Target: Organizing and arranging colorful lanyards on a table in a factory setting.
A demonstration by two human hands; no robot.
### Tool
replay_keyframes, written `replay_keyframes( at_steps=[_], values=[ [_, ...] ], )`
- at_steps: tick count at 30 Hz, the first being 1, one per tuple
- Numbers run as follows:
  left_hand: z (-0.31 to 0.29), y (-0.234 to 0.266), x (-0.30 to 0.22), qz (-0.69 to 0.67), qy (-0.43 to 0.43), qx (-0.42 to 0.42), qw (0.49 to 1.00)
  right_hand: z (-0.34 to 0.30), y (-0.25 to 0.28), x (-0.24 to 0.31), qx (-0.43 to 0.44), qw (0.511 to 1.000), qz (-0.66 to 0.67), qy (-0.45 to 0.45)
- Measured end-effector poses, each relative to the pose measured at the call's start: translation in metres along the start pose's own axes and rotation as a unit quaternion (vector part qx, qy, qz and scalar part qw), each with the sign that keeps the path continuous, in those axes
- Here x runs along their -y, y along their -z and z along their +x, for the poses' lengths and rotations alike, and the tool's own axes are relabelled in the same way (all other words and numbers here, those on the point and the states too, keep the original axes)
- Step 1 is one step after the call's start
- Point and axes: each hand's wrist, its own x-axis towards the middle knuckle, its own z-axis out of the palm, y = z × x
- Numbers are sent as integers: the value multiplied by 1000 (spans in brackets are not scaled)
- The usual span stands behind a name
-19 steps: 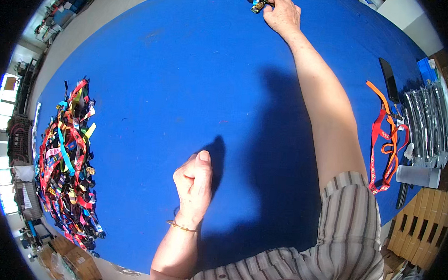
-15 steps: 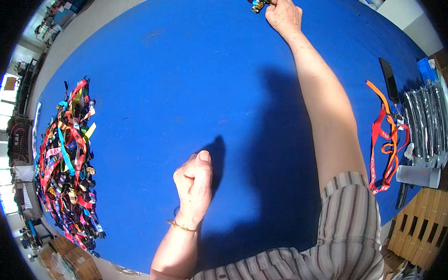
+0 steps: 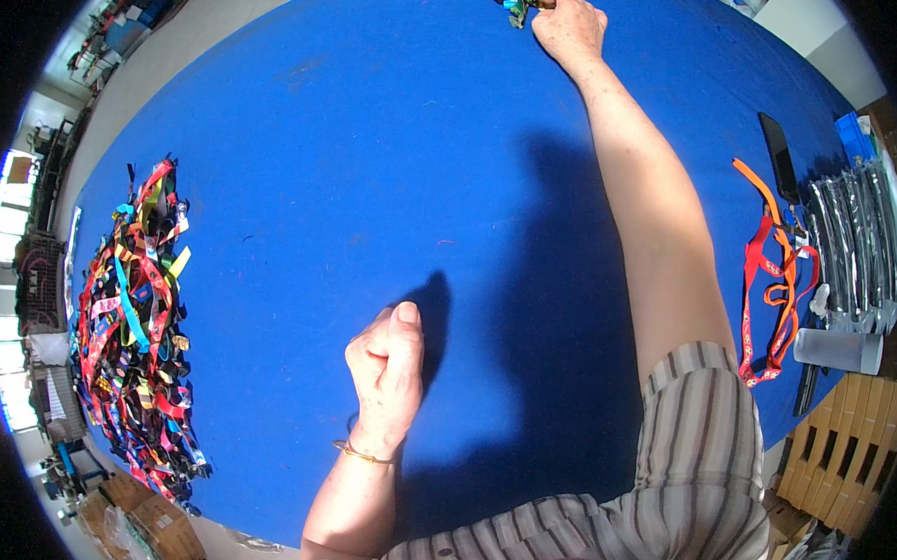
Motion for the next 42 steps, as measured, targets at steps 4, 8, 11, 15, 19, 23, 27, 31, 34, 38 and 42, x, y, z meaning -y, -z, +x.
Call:
replay_keyframes(
  at_steps=[4, 8, 11, 15, 19, 23, 27, 31, 34, 38, 42],
  values=[
    [1, -2, 2, -2, -1, 0, 1000, 0, -6, -5, -44, 999, 5, -22],
    [2, -2, 2, -10, -10, 3, 1000, 1, -12, -12, -112, 994, -7, -9],
    [1, 0, 3, -5, -5, 4, 1000, 3, -12, -12, -156, 988, -1, 22],
    [2, -1, 5, -11, -5, -2, 1000, 6, -14, -22, -173, 984, 7, -40],
    [0, -3, 3, -23, 24, -5, 999, 5, -13, -36, -202, 957, 94, -186],
    [1, -4, -4, -27, 34, -10, 999, -1, -4, -39, -178, 929, 152, -288],
    [4, -8, 0, -34, 3, -9, 999, -8, 5, -56, -146, 945, 136, -259],
    [5, -6, -5, -37, 34, -2, 999, -34, 19, -44, -104, 950, 139, -258],
    [6, -8, -8, -37, 47, 5, 998, -54, 32, -45, -54, 970, 91, -219],
    [7, -4, -6, -45, 17, 1, 999, -87, 43, -35, 12, 985, 78, -155],
    [13, -10, 8, 19, -54, 3, 998, -130, 79, -21, 64, 995, 60, -57]
  ],
)
